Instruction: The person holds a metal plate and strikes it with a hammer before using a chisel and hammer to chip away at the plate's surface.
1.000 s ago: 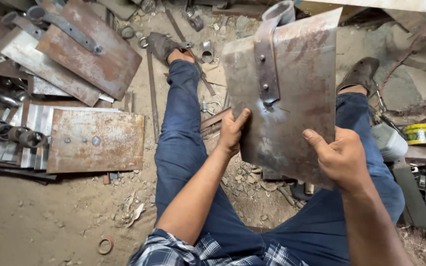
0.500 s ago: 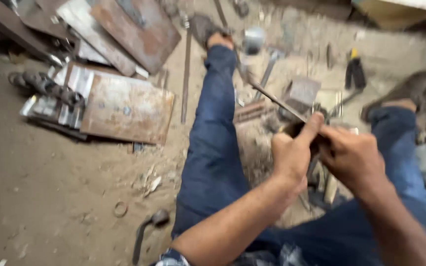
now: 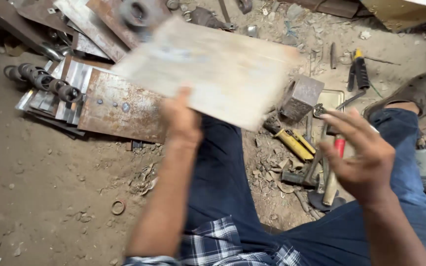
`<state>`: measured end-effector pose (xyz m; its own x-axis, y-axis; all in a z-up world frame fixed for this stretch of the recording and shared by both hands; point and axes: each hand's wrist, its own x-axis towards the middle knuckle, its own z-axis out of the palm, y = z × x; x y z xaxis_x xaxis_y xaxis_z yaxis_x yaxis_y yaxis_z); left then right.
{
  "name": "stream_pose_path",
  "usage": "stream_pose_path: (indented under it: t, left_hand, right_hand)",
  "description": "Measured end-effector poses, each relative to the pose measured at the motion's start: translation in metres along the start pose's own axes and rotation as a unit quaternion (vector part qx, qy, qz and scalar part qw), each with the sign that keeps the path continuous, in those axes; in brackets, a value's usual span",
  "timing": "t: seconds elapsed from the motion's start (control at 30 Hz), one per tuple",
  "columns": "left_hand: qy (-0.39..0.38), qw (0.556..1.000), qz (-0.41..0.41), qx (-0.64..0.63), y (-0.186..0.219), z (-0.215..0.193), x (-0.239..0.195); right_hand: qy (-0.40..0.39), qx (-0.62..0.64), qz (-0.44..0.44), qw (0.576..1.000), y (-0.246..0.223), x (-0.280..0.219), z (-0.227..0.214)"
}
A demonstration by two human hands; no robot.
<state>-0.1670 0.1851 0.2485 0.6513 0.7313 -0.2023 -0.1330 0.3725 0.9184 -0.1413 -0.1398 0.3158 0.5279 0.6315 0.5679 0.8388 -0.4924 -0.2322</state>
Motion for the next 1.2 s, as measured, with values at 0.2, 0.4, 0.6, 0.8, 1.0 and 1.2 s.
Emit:
stream_pose_path:
  t: [0.2, 0.4, 0.6, 0.8, 1.0, 1.2]
  left_hand:
    - [0.013, 0.997, 0.040, 0.067, 0.039, -0.128, 0.098]
    - [-0.013, 0.987, 0.148, 0.055, -0.029, -0.253, 0.175]
    - [0.067, 0.995, 0.074, 0.015, -0.118, -0.293, 0.188]
    - [0.150, 0.987, 0.038, -0.036, -0.186, -0.309, 0.210]
    - [0.248, 0.965, 0.000, -0.088, -0.198, -0.308, 0.229]
    - [0.353, 0.934, -0.006, -0.062, -0.175, -0.281, 0.212]
  right_hand:
    - [0.057, 0.109, 0.285, 0.950, 0.081, -0.102, 0.051]
    - [0.008, 0.167, 0.384, 0.908, 0.082, -0.117, 0.080]
    - [-0.047, 0.169, 0.409, 0.896, 0.089, -0.123, 0.095]
    - [-0.078, 0.165, 0.410, 0.894, 0.092, -0.122, 0.099]
    - [-0.102, 0.183, 0.413, 0.887, 0.095, -0.127, 0.110]
    - [-0.125, 0.169, 0.368, 0.906, 0.094, -0.134, 0.105]
